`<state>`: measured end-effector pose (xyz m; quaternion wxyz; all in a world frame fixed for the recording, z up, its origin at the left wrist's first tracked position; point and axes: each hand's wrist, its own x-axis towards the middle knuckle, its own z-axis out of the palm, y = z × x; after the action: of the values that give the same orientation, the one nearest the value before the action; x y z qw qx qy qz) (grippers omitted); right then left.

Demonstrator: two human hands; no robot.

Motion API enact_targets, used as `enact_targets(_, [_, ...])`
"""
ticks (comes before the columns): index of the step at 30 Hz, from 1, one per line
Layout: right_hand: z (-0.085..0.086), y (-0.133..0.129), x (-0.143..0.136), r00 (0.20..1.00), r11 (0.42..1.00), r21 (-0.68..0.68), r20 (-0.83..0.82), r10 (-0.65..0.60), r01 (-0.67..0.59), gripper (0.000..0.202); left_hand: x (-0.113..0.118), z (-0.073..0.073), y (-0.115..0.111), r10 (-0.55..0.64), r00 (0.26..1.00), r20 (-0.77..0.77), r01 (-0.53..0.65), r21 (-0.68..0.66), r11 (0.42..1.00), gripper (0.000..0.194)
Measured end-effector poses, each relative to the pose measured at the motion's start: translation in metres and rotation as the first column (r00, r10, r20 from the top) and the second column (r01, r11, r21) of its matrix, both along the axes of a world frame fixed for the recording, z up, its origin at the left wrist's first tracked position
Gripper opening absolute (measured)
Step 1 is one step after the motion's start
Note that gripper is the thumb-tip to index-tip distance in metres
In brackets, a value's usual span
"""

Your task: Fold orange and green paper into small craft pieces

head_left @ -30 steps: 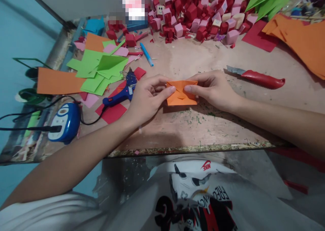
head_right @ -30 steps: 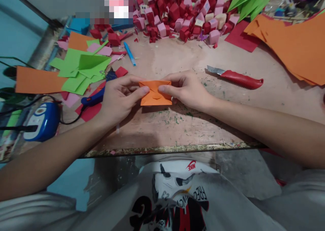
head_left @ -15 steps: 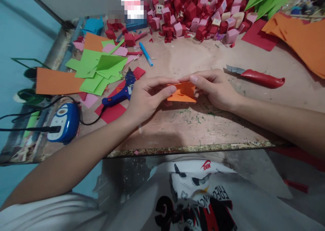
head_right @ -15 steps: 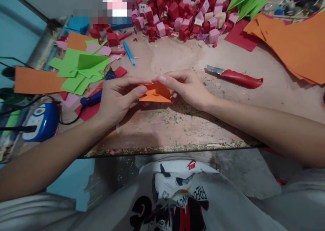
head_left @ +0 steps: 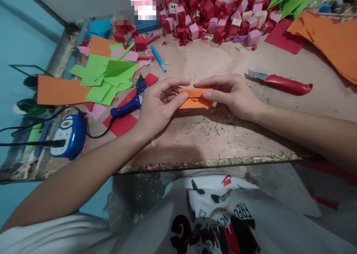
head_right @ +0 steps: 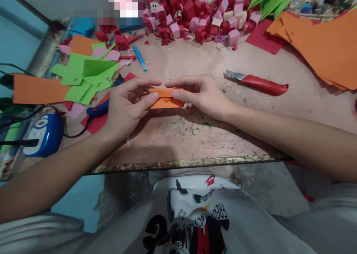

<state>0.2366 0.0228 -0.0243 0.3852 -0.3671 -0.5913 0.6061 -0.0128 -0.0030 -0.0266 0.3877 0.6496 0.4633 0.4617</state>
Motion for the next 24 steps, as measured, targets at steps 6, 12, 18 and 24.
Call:
enact_targets(6, [0.0004,0.0019,-0.0004,1.000,1.000,-0.019,0.022,0.009,-0.009,0.028,-0.0007,-0.0017,0.0005,0.005,1.000,-0.001,-0.005,0.029,1.000,0.026])
enact_targets(12, [-0.0007,0.0010,0.0013,0.999,1.000,-0.013,0.035,0.027,-0.027,0.028,0.0027,-0.0013,0.0003,-0.085,0.995,0.060,0.091,-0.111,0.990,0.040])
enact_targets(18, [-0.0029,0.0000,0.0016,0.998,0.999,0.024,0.049,0.046,-0.048,0.032,0.0027,-0.0015,0.0005,-0.086,0.994,0.072,0.093,-0.104,0.990,0.031])
enact_targets(24, [-0.0045,0.0011,0.0011,0.996,0.998,0.035,0.071,0.055,-0.057,0.032,0.0002,-0.0003,0.0011,-0.087,0.994,0.069,0.094,-0.099,0.991,0.032])
